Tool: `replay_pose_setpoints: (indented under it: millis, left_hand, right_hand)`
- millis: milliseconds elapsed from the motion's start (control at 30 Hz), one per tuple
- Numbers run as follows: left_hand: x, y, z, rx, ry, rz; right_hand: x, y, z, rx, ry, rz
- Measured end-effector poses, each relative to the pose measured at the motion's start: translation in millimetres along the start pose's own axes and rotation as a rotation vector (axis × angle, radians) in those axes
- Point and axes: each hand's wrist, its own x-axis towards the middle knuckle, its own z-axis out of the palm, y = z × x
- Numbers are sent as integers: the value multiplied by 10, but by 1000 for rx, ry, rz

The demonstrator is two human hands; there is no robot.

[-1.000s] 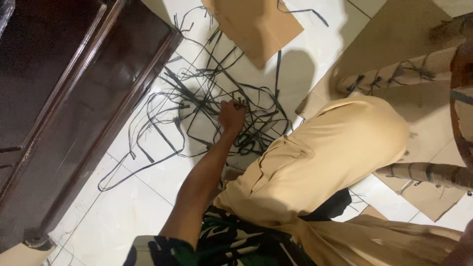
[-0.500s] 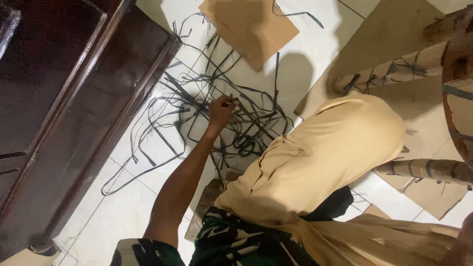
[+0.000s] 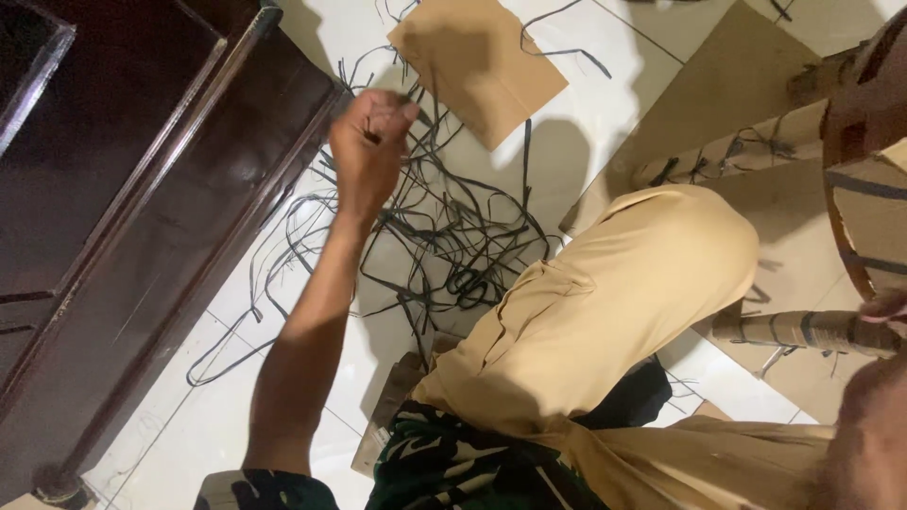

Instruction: Wrapping wooden chair components with cardboard and securing them with plastic ties for protection.

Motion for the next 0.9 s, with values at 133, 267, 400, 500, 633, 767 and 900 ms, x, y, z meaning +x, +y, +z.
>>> replay_pose_setpoints:
  millis: [133, 267, 400, 500, 633, 767, 900]
  left_hand:
    - [115, 757, 3, -90, -60, 156]
    - [140, 1375, 113, -233, -218, 200]
    - [169, 1782, 381, -411, -429, 301]
    - [173, 1954, 690, -534, -543, 283]
    - [150, 2229, 1012, -634, -614, 182]
    - [143, 2257, 1301, -649, -596, 112]
    - [187, 2115, 1610, -603, -501, -7]
  right_hand:
    - [53, -927, 391, -94, -18, -307]
    - [161, -1839, 839, 141, -101, -387]
    - [296, -2640, 1208, 97, -338, -414]
    - [393, -2818, 1352, 115, -467, -292]
    - [463, -2906, 1325, 196, -359, -329]
    - [574, -2820, 1074, 542, -320, -239]
    - [749, -2647, 687, 810, -120, 63]
